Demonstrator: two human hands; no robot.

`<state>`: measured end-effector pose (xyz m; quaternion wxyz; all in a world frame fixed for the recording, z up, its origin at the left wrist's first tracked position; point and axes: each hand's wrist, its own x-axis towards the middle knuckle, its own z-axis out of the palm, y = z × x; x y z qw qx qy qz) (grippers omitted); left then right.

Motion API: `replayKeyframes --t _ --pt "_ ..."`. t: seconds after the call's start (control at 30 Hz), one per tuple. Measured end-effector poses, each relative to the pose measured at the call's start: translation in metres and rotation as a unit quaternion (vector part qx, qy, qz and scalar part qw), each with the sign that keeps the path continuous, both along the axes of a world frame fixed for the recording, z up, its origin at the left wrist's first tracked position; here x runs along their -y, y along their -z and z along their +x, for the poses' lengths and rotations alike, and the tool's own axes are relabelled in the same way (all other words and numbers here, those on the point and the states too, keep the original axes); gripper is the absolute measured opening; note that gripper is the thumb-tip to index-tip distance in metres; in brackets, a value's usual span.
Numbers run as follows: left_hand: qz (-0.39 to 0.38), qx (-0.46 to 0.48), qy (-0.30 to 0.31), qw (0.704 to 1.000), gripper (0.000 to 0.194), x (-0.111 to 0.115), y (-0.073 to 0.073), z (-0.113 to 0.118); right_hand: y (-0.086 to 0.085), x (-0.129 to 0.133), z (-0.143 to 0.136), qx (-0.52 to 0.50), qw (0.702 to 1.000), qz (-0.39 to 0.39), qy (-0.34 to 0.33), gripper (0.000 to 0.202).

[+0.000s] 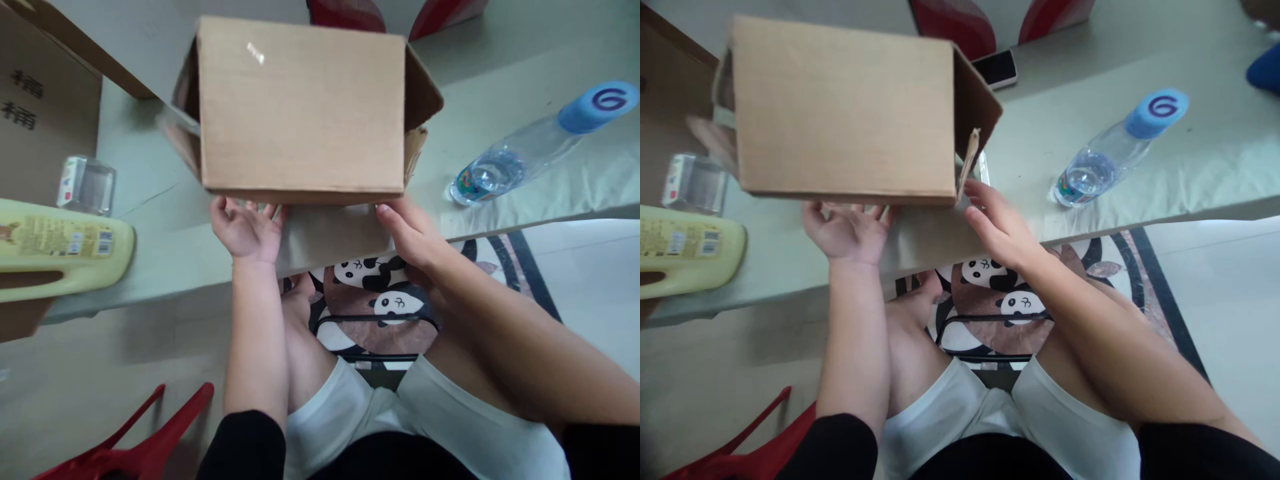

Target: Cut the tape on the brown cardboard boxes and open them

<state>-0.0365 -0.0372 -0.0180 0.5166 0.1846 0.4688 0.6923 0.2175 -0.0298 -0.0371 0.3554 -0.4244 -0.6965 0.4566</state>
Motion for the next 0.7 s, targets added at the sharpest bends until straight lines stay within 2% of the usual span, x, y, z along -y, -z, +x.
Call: replayKeyframes --t 0.1,0.23,0.33,0.43,0.57,0.63,0.7 --pt "0.031 -0.06 -0.005 0.998 0.051 0.001 0.002 0.002 0.004 -0.002 0.0 -0.016 1.0 0.019 0.003 0.068" --pt "0.012 -0.127 -0.021 0.992 0.058 -0.004 0.018 0.0 0.005 -0.004 -0.002 -0.018 0.998 0.053 -0.013 0.062" --pt "0.0 -0.158 0.009 0.987 0.063 -0.007 0.03 -0.006 0.006 -0.004 -0.002 -0.01 0.998 0.06 -0.029 0.058" --pt "0.021 -0.192 0.029 0.981 0.069 -0.009 0.035 -0.009 0.008 -0.004 -0.002 0.005 0.996 0.074 -0.039 0.064" --pt "0.089 -0.248 0.066 0.962 0.073 -0.01 0.034 -0.005 0.012 -0.003 -0.002 0.033 0.994 0.103 0.007 0.076" --pt "0.124 -0.272 0.111 0.948 0.072 -0.009 0.033 -0.003 0.014 -0.002 -0.003 0.041 0.992 0.107 0.044 0.075" --pt "0.128 -0.273 0.154 0.941 0.069 -0.007 0.032 -0.003 0.016 -0.003 -0.002 0.044 0.99 0.11 0.074 0.07"
